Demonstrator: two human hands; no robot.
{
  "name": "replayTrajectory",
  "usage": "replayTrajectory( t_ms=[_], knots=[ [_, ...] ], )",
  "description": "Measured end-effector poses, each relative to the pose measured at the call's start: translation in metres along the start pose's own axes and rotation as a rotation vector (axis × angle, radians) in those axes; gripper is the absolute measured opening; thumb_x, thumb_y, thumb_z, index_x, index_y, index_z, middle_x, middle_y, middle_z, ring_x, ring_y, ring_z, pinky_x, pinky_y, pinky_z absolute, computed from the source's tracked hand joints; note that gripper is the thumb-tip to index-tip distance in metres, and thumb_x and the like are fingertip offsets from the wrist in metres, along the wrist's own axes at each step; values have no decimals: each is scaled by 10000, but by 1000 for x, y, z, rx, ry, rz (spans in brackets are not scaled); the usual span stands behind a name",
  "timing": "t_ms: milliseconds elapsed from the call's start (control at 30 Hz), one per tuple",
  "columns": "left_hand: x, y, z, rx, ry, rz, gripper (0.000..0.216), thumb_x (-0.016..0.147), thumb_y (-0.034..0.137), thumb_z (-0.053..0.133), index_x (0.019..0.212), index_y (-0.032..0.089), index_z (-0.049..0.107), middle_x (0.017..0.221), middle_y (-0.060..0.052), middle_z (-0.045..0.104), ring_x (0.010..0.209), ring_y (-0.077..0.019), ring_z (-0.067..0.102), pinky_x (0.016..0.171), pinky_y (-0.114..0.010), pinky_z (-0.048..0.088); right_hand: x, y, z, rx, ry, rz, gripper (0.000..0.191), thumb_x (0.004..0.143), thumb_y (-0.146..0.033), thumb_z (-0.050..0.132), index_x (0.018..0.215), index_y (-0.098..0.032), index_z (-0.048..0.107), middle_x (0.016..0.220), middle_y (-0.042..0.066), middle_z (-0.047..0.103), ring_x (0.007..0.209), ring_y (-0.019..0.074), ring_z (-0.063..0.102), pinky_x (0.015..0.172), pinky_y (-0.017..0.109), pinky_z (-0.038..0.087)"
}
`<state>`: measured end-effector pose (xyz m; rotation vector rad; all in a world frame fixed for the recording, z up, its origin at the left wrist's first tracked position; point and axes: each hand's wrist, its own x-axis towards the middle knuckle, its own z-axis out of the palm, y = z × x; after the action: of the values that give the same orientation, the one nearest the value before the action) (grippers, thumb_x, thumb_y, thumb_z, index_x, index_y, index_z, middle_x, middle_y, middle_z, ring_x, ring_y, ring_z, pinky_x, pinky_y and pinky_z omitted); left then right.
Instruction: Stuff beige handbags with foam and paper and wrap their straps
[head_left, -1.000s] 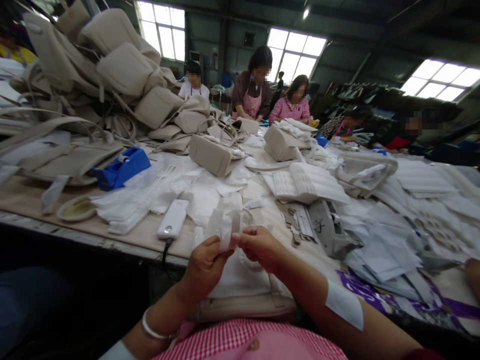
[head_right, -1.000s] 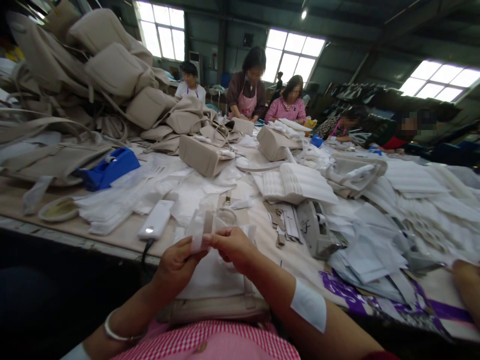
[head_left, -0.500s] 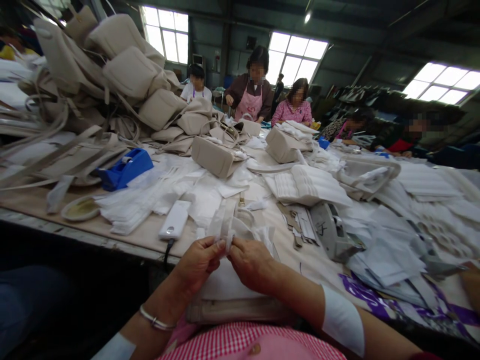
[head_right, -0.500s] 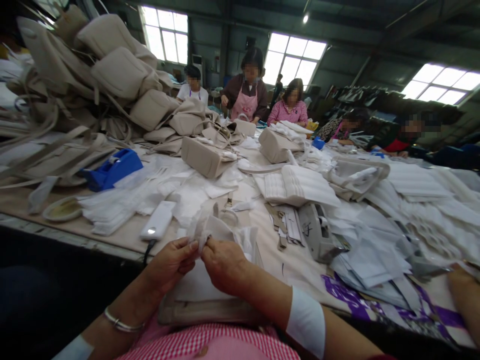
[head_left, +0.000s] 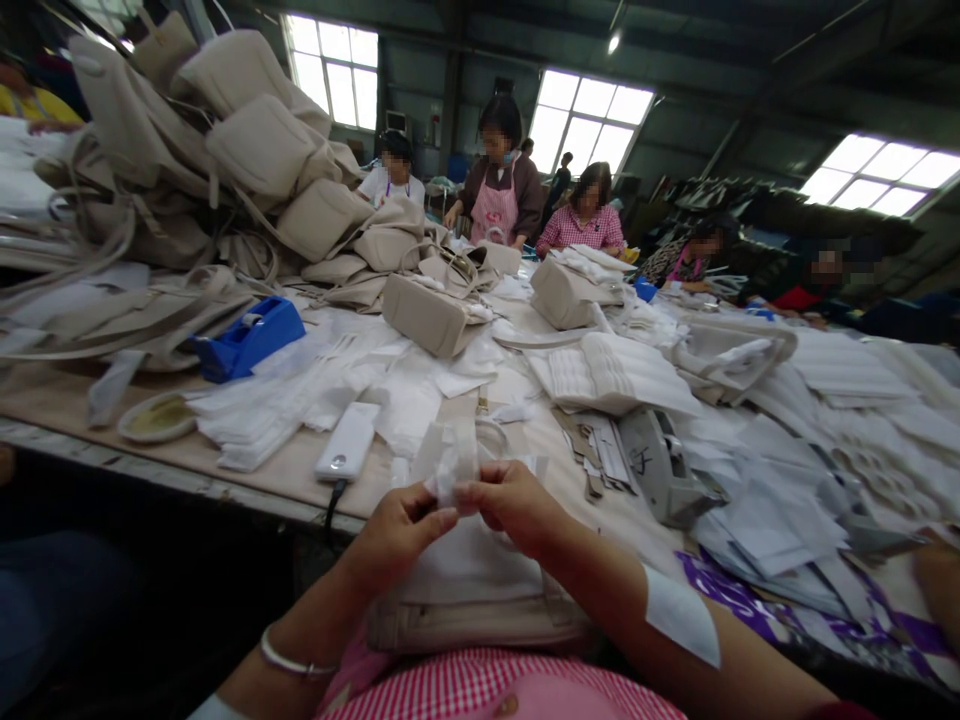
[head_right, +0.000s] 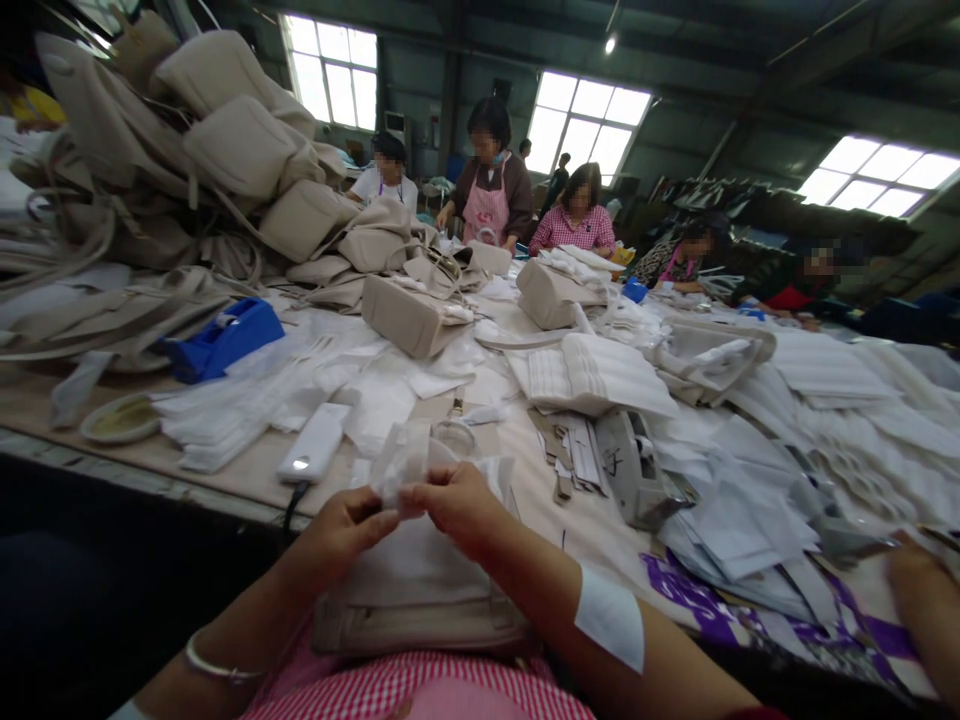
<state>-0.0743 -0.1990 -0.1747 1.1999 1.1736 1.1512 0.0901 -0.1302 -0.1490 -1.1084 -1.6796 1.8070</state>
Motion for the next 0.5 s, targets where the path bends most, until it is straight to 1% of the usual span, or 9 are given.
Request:
replayTrajectory(
  t_ms=[67, 133, 200, 233, 300, 333, 400, 467, 500],
  knots=[
    [7, -2, -2, -220, -11, -148, 385, 770, 517, 666, 791, 133, 649, 536, 63, 406, 456, -60, 296, 436, -196, 230, -3, 4, 6, -416, 76, -263, 245, 800, -336, 618, 644, -155, 563, 573, -18, 487, 512, 92, 392, 500, 244, 282],
    [13, -3, 0, -294, 67, -203, 418, 725, 542, 701, 730, 136, 602, 507, 88, 339, 443, -47, 215, 423, -196, 146, -6, 9, 11, -767, 139, -487, 191, 846, -266, 561, 703, -149, 605, 695, 39, 576, 624, 134, 478, 579, 267, 342],
    [17, -2, 4, -267, 156, -214, 408, 683, 511, 748, 704, 134, 596, 489, 93, 332, 446, -46, 219, 425, -197, 140, -8, 11, 11, -941, 158, -558, 176, 879, -223, 497, 800, -141, 631, 803, 90, 617, 682, 159, 507, 614, 286, 365],
    [18, -2, 6, -248, 192, -210, 395, 677, 497, 755, 704, 132, 605, 480, 93, 334, 444, -48, 227, 425, -197, 151, -8, 11, 9, -946, 139, -549, 178, 882, -220, 486, 818, -142, 632, 817, 95, 618, 689, 162, 507, 613, 287, 367],
    [17, 1, 8, -195, 218, -184, 347, 695, 462, 746, 741, 132, 646, 487, 75, 402, 451, -62, 301, 434, -195, 231, -7, 8, 1, -770, 33, -448, 186, 869, -260, 508, 757, -155, 613, 736, 53, 586, 642, 144, 480, 574, 266, 352],
    [16, 4, 9, -148, 214, -149, 308, 713, 433, 736, 775, 138, 672, 521, 52, 477, 481, -80, 382, 467, -202, 309, -5, 5, -3, -593, -37, -346, 215, 862, -306, 520, 719, -161, 590, 678, 24, 550, 590, 124, 447, 536, 250, 331],
    [14, 8, 9, -18, 170, -25, 222, 752, 363, 706, 844, 161, 719, 708, -11, 643, 671, -149, 564, 650, -256, 458, 2, -1, -11, -136, -135, -57, 308, 845, -428, 527, 673, -173, 523, 579, -28, 457, 470, 77, 322, 444, 218, 242],
    [12, 12, 8, 114, 120, 110, 171, 779, 298, 675, 890, 188, 744, 928, -47, 699, 901, -210, 617, 854, -311, 468, 10, -4, -14, 286, -132, 210, 349, 799, -493, 567, 671, -190, 453, 528, -70, 384, 415, 48, 197, 398, 198, 137],
    [11, 12, 7, 164, 106, 160, 162, 788, 279, 662, 896, 197, 750, 991, -53, 698, 966, -222, 613, 907, -321, 452, 14, -4, -13, 429, -100, 290, 356, 761, -484, 615, 672, -197, 425, 514, -86, 363, 407, 41, 166, 392, 191, 105]
  ],
)
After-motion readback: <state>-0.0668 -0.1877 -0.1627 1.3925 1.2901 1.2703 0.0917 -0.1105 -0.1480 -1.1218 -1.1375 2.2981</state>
